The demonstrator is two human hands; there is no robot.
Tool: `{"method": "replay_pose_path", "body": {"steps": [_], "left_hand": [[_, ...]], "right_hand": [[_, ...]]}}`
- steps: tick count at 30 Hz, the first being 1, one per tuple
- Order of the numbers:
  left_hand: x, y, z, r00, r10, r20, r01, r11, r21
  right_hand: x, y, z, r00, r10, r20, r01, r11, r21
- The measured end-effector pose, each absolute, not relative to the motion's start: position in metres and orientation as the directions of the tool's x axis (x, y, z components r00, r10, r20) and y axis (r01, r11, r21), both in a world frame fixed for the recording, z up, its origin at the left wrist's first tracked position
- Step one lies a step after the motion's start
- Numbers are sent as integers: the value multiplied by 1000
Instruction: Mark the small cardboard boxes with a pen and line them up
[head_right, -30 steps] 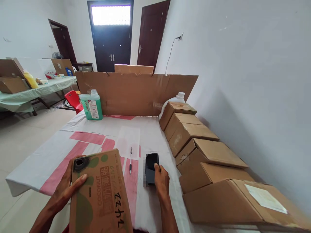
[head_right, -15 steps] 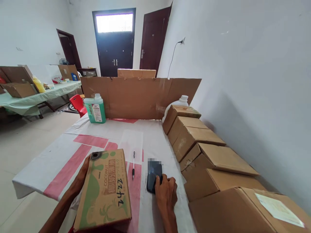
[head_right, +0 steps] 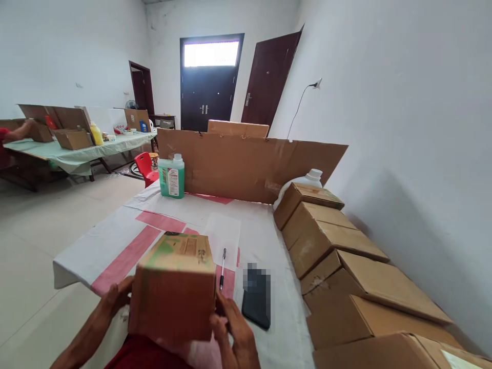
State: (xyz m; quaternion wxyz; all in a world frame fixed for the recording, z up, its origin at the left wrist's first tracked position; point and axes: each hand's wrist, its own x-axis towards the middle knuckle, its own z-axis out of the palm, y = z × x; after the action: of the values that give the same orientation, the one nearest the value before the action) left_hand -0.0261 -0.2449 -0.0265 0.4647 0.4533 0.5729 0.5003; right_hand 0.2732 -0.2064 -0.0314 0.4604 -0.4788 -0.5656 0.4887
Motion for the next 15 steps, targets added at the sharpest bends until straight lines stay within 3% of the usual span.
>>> {"method": "replay_pose_path", "body": {"steps": [4,10,15], "left_hand": [[-35,-203,-28,-246,969,38,44,-28,999],[-8,-145,-62,-263,963,65,-13,-71,997],[-33,-79,-47,-442,872,211,53,-210,976]], "right_hand": [[250,-153,-19,-221,962,161,94,185,-978],[193,-102,-63,-129,979,156,67,165,-984],[148,-42,-49,-279,945,169,21,182,-983]]}}
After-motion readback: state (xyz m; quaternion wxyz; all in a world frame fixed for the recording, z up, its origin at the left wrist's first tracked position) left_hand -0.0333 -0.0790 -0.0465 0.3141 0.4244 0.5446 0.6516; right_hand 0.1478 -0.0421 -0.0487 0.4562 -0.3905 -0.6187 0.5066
